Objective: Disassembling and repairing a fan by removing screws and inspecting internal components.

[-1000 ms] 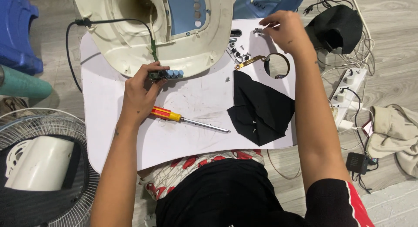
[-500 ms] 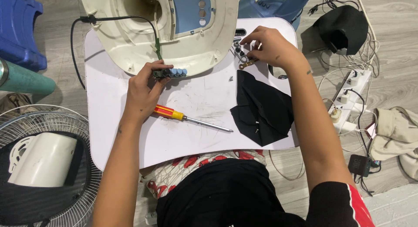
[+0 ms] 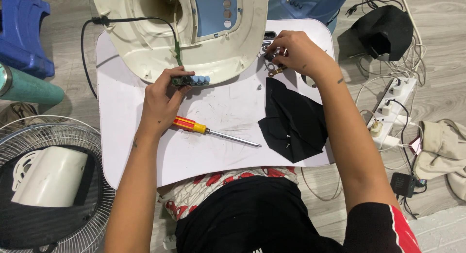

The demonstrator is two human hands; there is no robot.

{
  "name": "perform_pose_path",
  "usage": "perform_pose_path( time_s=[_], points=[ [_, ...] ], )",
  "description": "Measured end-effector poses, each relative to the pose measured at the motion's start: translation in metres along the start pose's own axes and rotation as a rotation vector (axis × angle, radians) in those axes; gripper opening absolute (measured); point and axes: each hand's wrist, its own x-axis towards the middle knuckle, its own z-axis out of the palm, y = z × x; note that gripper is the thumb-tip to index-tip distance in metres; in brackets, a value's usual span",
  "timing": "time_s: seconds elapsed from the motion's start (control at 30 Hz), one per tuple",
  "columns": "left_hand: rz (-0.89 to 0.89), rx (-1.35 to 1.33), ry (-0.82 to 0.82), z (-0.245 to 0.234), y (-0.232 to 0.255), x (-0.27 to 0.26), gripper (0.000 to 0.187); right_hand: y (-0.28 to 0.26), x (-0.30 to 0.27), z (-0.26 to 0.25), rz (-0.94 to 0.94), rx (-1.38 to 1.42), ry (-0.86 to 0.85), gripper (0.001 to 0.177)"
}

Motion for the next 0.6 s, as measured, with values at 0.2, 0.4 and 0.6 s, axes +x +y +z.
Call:
perform_pose_path(
  time_s=[0.2, 0.4, 0.6],
  points=[
    [0.01, -0.003, 0.006, 0.0, 0.001, 0.001, 0.032, 0.008, 0.001, 0.004, -0.026, -0.028, 0.041, 0.023],
    [-0.005, 0.023, 0.007, 0.002, -0.004, 0.001, 0.033, 0.019, -0.002, 0.01, -0.073, -0.117, 0.075, 0.015],
    [0.005, -0.019, 0.008, 0.001, -0.002, 0.001, 0.032, 0.021, -0.003, 0.01, -0.038, -0.086, 0.125, 0.014]
  ],
)
